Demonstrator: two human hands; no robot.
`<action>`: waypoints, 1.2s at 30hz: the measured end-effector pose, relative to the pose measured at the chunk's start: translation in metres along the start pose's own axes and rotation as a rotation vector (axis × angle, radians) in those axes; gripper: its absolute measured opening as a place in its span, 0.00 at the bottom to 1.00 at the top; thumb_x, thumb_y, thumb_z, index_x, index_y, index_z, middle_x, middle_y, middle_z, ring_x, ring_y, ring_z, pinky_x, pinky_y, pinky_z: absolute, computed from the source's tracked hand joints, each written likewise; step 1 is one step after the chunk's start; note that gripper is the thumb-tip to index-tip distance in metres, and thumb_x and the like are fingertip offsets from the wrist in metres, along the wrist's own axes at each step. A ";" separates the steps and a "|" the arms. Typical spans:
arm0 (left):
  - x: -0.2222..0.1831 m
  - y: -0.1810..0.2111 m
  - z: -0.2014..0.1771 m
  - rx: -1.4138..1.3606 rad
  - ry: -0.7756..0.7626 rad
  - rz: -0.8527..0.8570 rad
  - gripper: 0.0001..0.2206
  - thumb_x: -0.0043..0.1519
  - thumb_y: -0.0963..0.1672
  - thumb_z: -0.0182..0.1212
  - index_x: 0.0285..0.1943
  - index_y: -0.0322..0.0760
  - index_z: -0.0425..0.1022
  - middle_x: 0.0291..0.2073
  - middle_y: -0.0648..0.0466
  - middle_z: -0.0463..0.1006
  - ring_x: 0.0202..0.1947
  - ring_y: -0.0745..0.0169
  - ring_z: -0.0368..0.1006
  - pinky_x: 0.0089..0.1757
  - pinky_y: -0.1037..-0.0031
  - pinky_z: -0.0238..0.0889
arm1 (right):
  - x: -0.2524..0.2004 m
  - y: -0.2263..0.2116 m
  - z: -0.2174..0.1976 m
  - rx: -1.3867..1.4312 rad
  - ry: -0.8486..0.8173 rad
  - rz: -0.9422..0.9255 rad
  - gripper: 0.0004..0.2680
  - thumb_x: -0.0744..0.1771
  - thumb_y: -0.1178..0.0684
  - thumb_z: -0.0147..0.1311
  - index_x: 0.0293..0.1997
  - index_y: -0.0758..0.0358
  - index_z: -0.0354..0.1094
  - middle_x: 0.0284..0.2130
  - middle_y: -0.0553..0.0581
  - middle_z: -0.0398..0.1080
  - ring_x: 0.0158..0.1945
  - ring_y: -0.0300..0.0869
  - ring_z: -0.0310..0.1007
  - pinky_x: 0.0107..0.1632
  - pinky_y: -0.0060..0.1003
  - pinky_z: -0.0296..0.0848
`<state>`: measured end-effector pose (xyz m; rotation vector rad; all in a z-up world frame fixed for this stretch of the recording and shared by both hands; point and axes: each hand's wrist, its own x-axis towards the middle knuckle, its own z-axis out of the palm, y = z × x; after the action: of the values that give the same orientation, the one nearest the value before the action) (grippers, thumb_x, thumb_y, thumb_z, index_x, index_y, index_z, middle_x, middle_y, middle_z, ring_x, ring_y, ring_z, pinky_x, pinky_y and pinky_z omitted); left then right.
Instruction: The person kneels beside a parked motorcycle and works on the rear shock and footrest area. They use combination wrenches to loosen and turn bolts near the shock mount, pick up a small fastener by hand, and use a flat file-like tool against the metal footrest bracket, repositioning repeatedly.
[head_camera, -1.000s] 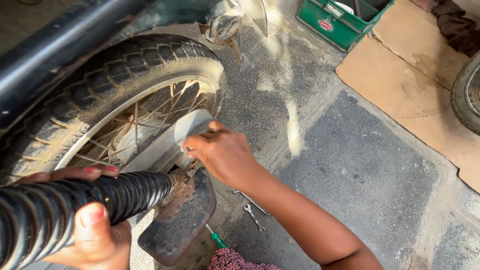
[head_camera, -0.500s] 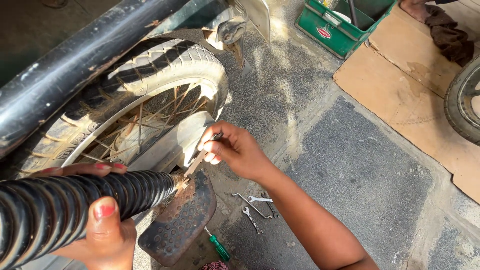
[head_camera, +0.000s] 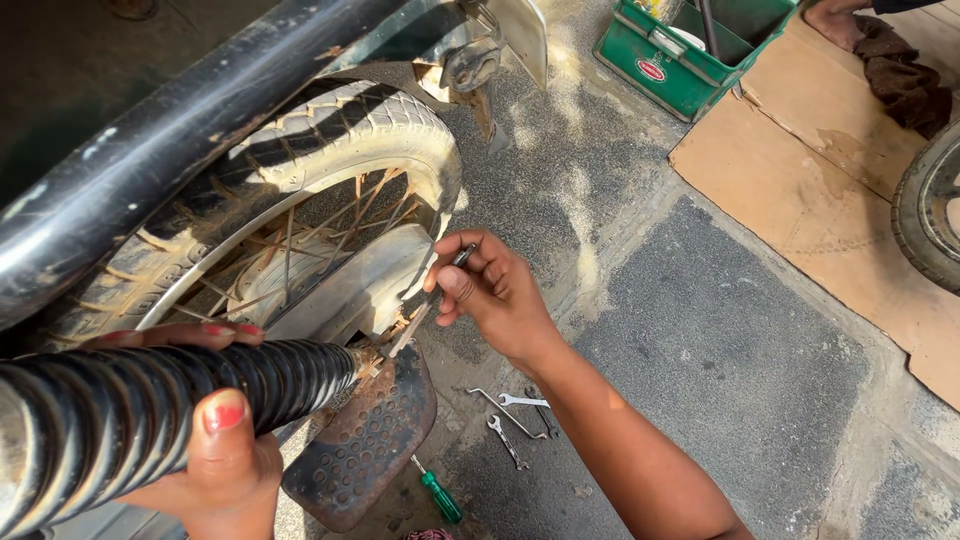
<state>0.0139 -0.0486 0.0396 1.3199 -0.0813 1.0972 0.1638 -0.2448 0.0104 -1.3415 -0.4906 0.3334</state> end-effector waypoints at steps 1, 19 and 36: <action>0.000 0.001 0.000 -0.004 -0.001 -0.010 0.32 0.68 0.49 0.71 0.73 0.31 0.54 0.44 0.45 0.72 0.42 0.57 0.71 0.51 0.63 0.70 | -0.001 -0.001 0.002 -0.005 0.000 -0.008 0.12 0.70 0.55 0.52 0.58 0.69 0.61 0.38 0.59 0.75 0.32 0.36 0.72 0.37 0.33 0.79; 0.010 0.007 -0.016 0.022 -0.044 -0.034 0.31 0.69 0.48 0.69 0.72 0.31 0.54 0.48 0.43 0.76 0.45 0.56 0.73 0.53 0.65 0.70 | -0.004 0.022 0.038 0.067 -0.070 -0.071 0.17 0.72 0.45 0.48 0.63 0.66 0.55 0.43 0.55 0.66 0.45 0.38 0.70 0.48 0.37 0.80; 0.010 0.013 -0.011 -0.058 -0.019 -0.066 0.30 0.69 0.46 0.72 0.72 0.32 0.54 0.49 0.45 0.73 0.46 0.57 0.71 0.53 0.62 0.70 | -0.007 0.025 0.041 0.115 -0.072 -0.044 0.16 0.72 0.46 0.51 0.61 0.67 0.57 0.42 0.55 0.67 0.45 0.38 0.70 0.48 0.37 0.80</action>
<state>0.0044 -0.0362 0.0514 1.2724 -0.0825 1.0193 0.1375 -0.2090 -0.0090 -1.2089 -0.5523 0.3694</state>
